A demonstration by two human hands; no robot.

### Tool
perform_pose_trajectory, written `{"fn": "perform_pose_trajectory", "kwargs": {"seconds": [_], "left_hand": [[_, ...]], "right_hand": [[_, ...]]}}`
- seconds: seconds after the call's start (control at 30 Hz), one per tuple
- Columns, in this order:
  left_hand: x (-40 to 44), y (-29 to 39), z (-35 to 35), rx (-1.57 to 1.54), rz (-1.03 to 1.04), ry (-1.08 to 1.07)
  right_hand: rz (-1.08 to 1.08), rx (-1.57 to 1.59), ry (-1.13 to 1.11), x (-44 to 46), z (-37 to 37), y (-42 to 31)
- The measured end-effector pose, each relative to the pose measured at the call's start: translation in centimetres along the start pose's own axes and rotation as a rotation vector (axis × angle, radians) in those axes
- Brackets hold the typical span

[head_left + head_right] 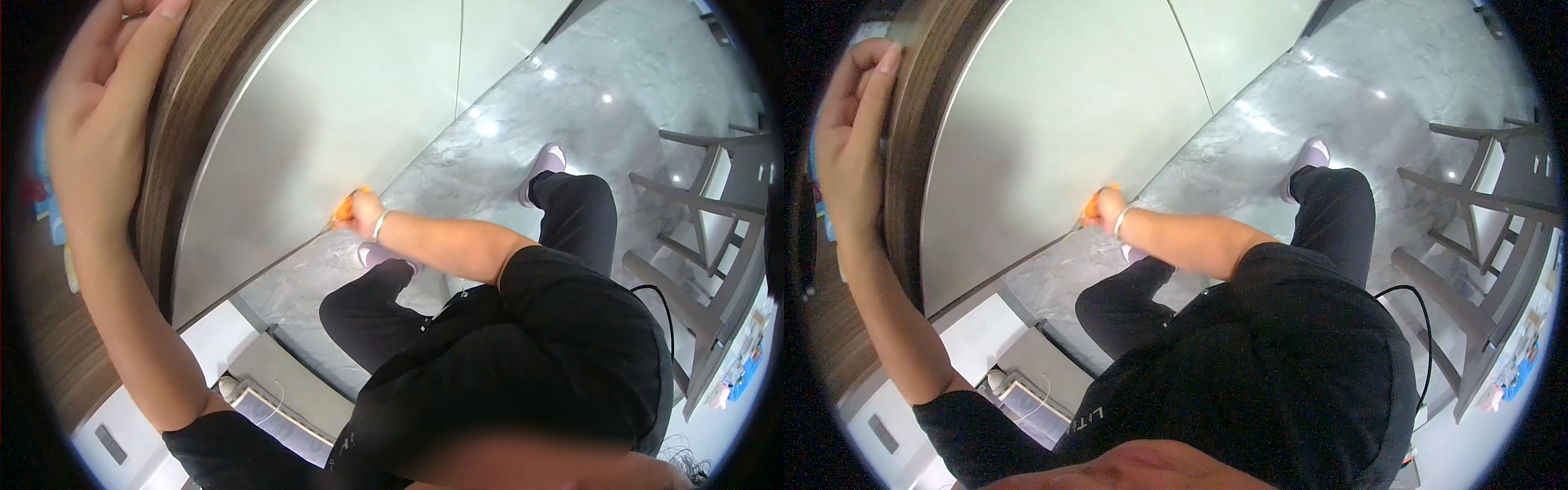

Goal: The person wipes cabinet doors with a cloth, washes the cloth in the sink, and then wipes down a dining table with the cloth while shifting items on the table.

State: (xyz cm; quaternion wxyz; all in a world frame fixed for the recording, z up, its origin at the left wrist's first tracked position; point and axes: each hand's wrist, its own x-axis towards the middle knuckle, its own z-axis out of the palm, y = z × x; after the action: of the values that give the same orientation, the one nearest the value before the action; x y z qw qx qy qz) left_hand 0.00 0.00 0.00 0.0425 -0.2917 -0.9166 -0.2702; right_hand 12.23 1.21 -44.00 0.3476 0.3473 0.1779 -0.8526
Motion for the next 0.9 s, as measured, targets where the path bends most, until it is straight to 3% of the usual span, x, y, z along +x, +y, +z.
{"fn": "perform_pose_trajectory", "kwargs": {"seconds": [0.1, 0.23, 0.3, 0.37, 0.47, 0.6, 0.7, 0.73, 0.83, 0.9], "left_hand": [[0.0, 1.0, -0.6, -0.033, -0.014, -0.041], [-0.1, 0.7, 0.6, -0.028, 0.007, -0.027], [0.1, 0.9, 0.7, -0.021, 0.033, -0.023], [0.2, 0.7, 0.7, -0.062, 0.007, -0.051], [0.3, 0.4, 0.6, -0.064, 0.019, -0.046], [0.4, -0.1, 0.2, -0.031, 0.017, -0.028], [0.2, -0.2, 0.4, -0.034, 0.05, 0.001], [0.3, -0.2, 0.3, -0.039, 0.059, 0.004], [0.1, -0.5, 0.2, -0.064, 0.012, -0.047], [0.2, -0.2, 0.1, -0.051, -0.012, -0.071]], "right_hand": [[-0.005, 0.116, 0.021, -4.6, 4.7, -0.7], [-0.354, 0.106, 0.093, -14.7, 2.9, -10.8], [-0.975, -0.022, 0.103, -16.5, 2.4, -14.1], [-1.642, -0.576, 0.438, -18.4, 3.6, -16.7], [-1.881, -0.78, 0.594, -14.6, 3.5, -15.3], [-1.793, -1.086, 0.372, -13.2, 2.6, -6.6], [-1.737, -1.243, 0.292, -13.3, 1.4, -7.0], [-1.819, -1.41, 0.325, -13.7, 0.5, -8.7], [-1.707, -1.052, 0.544, -14.3, 1.0, -12.2], [-1.666, -1.064, 0.478, -14.7, 1.2, -11.6]]}}
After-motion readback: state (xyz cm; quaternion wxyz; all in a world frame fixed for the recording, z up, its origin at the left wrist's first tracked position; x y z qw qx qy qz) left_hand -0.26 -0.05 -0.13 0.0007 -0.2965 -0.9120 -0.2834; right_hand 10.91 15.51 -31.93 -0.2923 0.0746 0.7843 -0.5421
